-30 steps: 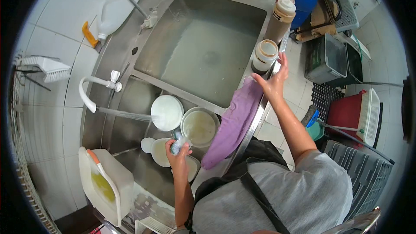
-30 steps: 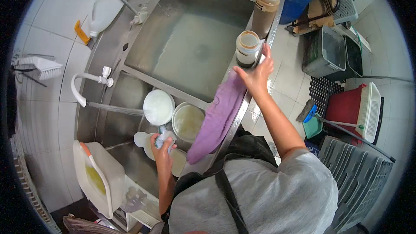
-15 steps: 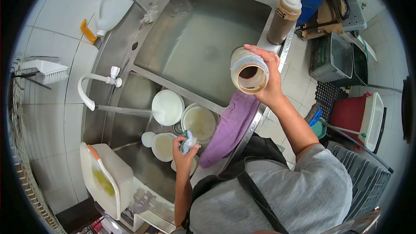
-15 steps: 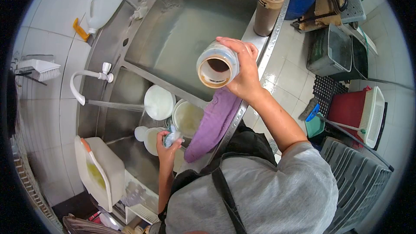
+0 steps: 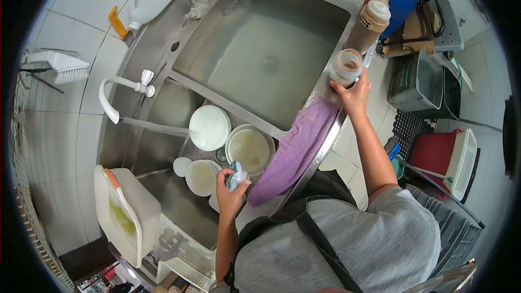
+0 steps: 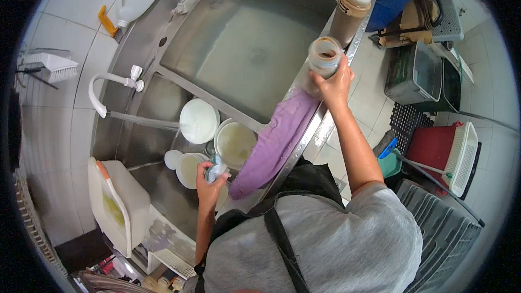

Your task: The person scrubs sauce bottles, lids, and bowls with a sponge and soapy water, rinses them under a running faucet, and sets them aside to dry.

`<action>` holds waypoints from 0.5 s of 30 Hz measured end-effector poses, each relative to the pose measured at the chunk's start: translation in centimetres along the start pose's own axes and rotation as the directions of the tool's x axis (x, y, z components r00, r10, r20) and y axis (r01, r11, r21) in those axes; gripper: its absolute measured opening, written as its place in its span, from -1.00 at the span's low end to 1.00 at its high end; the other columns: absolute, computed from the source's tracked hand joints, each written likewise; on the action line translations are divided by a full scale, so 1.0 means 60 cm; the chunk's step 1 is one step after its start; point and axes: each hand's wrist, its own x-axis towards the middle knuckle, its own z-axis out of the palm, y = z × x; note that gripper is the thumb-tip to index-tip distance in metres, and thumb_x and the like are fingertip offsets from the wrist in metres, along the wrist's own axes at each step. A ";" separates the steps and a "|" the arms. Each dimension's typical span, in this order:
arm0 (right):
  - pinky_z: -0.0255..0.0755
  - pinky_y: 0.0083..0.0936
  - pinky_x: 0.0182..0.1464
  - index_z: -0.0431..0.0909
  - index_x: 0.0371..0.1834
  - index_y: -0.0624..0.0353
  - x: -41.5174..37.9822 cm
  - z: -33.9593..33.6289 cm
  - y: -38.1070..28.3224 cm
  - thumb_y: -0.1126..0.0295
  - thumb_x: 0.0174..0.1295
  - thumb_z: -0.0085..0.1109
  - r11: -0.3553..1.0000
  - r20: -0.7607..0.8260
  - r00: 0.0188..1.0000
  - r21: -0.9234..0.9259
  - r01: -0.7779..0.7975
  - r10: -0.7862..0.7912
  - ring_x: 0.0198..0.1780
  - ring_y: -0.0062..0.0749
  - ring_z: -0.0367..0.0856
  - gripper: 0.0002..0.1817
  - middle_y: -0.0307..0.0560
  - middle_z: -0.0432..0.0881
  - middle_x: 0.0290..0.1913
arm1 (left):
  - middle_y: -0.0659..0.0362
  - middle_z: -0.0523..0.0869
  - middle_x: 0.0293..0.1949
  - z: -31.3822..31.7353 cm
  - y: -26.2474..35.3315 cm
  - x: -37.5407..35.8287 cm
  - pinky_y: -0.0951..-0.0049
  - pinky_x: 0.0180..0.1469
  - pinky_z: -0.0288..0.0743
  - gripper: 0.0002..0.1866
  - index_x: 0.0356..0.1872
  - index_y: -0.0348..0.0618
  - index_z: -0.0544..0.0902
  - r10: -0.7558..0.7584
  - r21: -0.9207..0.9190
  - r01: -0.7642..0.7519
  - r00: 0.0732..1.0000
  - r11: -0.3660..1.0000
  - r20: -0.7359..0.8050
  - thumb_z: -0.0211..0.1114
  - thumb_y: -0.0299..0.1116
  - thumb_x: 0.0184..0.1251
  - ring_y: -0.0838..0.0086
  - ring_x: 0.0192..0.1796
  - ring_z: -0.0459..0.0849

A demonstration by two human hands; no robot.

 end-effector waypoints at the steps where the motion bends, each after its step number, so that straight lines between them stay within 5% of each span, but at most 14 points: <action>1: 0.22 -0.22 0.22 0.33 0.18 0.14 -0.001 0.000 0.012 0.30 -0.23 0.58 0.997 -0.014 0.997 -0.009 -0.073 0.073 0.11 -0.05 0.52 -0.17 0.02 0.56 0.08 | 0.18 0.47 -0.16 -0.003 -0.010 0.003 0.50 0.03 0.37 -0.56 -0.14 -0.23 0.44 0.002 0.004 -0.002 1.000 1.000 0.002 0.47 -0.52 -0.05 0.48 -0.10 0.46; 5: 0.20 -0.22 0.28 0.20 0.27 0.29 -0.017 0.002 0.001 0.32 -0.15 0.55 0.982 -0.132 0.974 -0.066 0.176 -0.184 0.20 0.05 0.42 -0.09 0.22 0.43 0.17 | 0.18 0.47 -0.16 -0.005 0.014 0.003 0.49 0.04 0.37 -0.55 -0.12 -0.23 0.44 0.096 0.051 -0.095 0.995 0.994 -0.029 0.47 -0.52 -0.04 0.48 -0.09 0.46; 8: 0.15 -0.19 0.33 0.15 0.32 0.34 -0.072 -0.008 -0.029 0.30 -0.03 0.48 0.950 -0.293 0.926 -0.266 0.162 -0.239 0.28 0.08 0.31 -0.11 0.29 0.31 0.25 | 0.18 0.47 -0.13 -0.013 0.029 0.008 0.49 0.04 0.37 -0.52 -0.09 -0.22 0.42 0.189 -0.017 -0.192 0.978 0.981 -0.089 0.48 -0.51 -0.04 0.47 -0.07 0.45; 10: 0.10 -0.14 0.35 0.19 0.34 0.28 -0.122 0.003 -0.079 0.30 0.11 0.36 0.929 -0.137 0.922 -0.139 0.343 -0.361 0.33 0.06 0.23 -0.23 0.21 0.24 0.32 | 0.14 0.46 -0.09 -0.011 0.042 0.006 0.44 0.10 0.34 -0.49 -0.05 -0.22 0.41 0.172 -0.060 -0.181 0.976 0.982 -0.132 0.47 -0.52 -0.04 0.43 -0.02 0.45; 12: 0.08 -0.14 0.37 0.25 0.33 0.26 -0.168 0.039 -0.130 0.31 0.21 0.25 0.877 0.369 0.797 0.156 0.454 -0.478 0.36 0.00 0.20 -0.36 0.16 0.20 0.35 | 0.14 0.47 -0.06 -0.001 0.061 0.008 0.45 0.12 0.35 -0.52 -0.02 -0.20 0.41 0.422 0.100 -0.411 0.895 0.906 -0.143 0.44 -0.54 0.03 0.46 0.01 0.46; 14: 0.10 -0.22 0.37 0.31 0.29 0.23 -0.213 0.086 -0.237 0.30 0.31 0.13 0.798 0.715 0.591 0.573 -0.188 -0.374 0.35 -0.07 0.24 -0.48 0.11 0.30 0.31 | 0.10 0.44 0.03 0.016 0.075 0.011 0.37 0.24 0.26 -0.51 0.05 -0.20 0.41 0.445 0.059 -0.442 0.877 0.895 -0.181 0.41 -0.52 0.08 0.37 0.14 0.41; 15: 0.12 -0.28 0.36 0.30 0.30 0.23 -0.242 0.126 -0.248 0.27 0.35 0.09 0.755 0.706 0.587 0.615 -0.228 -0.397 0.34 -0.15 0.26 -0.50 0.07 0.34 0.28 | 0.08 0.43 0.07 0.025 0.086 0.014 0.35 0.28 0.23 -0.53 0.06 -0.20 0.41 0.507 0.068 -0.504 0.837 0.861 -0.206 0.38 -0.50 0.13 0.35 0.19 0.40</action>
